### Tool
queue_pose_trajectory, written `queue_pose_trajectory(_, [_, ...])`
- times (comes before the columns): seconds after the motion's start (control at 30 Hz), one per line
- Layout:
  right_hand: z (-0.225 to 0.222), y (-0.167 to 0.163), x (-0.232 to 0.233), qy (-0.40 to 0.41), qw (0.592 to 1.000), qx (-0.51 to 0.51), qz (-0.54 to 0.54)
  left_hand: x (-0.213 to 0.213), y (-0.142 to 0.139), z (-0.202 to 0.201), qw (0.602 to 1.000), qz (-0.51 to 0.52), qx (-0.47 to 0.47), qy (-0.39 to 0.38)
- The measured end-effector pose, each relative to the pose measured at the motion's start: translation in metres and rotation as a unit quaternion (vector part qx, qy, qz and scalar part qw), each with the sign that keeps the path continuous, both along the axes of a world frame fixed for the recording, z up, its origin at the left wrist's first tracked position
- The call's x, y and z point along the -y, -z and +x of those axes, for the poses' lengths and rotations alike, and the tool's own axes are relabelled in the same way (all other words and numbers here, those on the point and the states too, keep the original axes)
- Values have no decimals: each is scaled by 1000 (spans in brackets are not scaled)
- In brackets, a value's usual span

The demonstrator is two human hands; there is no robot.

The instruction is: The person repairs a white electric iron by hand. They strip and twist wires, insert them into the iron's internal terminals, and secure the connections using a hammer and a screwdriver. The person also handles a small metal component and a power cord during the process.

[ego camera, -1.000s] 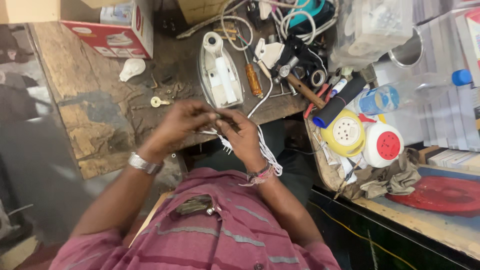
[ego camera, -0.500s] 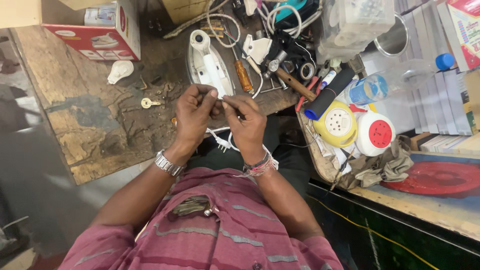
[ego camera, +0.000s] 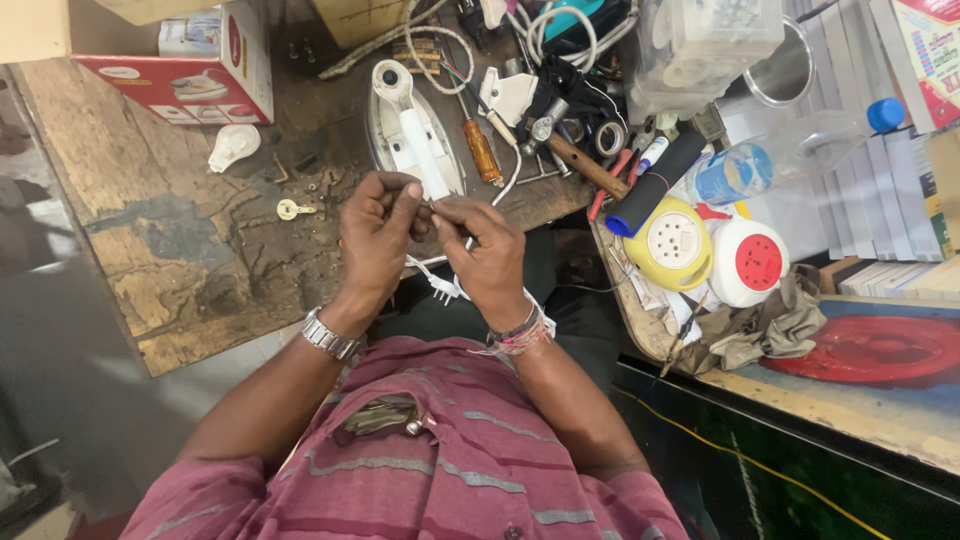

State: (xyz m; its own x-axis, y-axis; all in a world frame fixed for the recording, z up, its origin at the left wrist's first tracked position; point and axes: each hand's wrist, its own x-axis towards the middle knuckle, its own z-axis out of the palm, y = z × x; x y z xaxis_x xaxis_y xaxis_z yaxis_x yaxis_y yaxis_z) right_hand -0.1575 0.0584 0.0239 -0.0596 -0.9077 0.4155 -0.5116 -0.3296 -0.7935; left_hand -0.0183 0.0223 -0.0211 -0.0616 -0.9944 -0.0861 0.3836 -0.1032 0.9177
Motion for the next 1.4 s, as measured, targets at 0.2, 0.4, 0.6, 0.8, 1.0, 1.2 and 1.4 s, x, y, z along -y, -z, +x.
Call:
queue_pose_trajectory(0.2, [-16, -5, 2, -97, 990, 10, 100, -5, 3, 12, 989, 30, 129, 65])
queue_pose_trajectory(0.4, [-18, -15, 5, -119, 988, -59, 75, -13, 6, 11, 986, -15, 157, 60])
queue_pose_trajectory(0.6, [-8, -20, 1, -58, 992, -108, 3, -9, 8, 11, 985, -23, 147, 90])
queue_pose_trajectory(0.8, [-8, -11, -2, -24, 993, -111, 29, -11, 12, 9, 984, 24, 81, 157])
queue_pose_trajectory(1.0, [-11, -4, -7, -18, 997, -77, -4, -8, 21, 20, 964, 189, -87, 166])
queue_pose_trajectory(1.2, [-4, 4, -9, -15, 994, -106, 9, -11, 30, 24, 981, 128, -107, 97])
queue_pose_trajectory(1.4, [-7, 14, -13, -48, 990, -126, 46, 38, 35, 41, 962, 54, 256, -78])
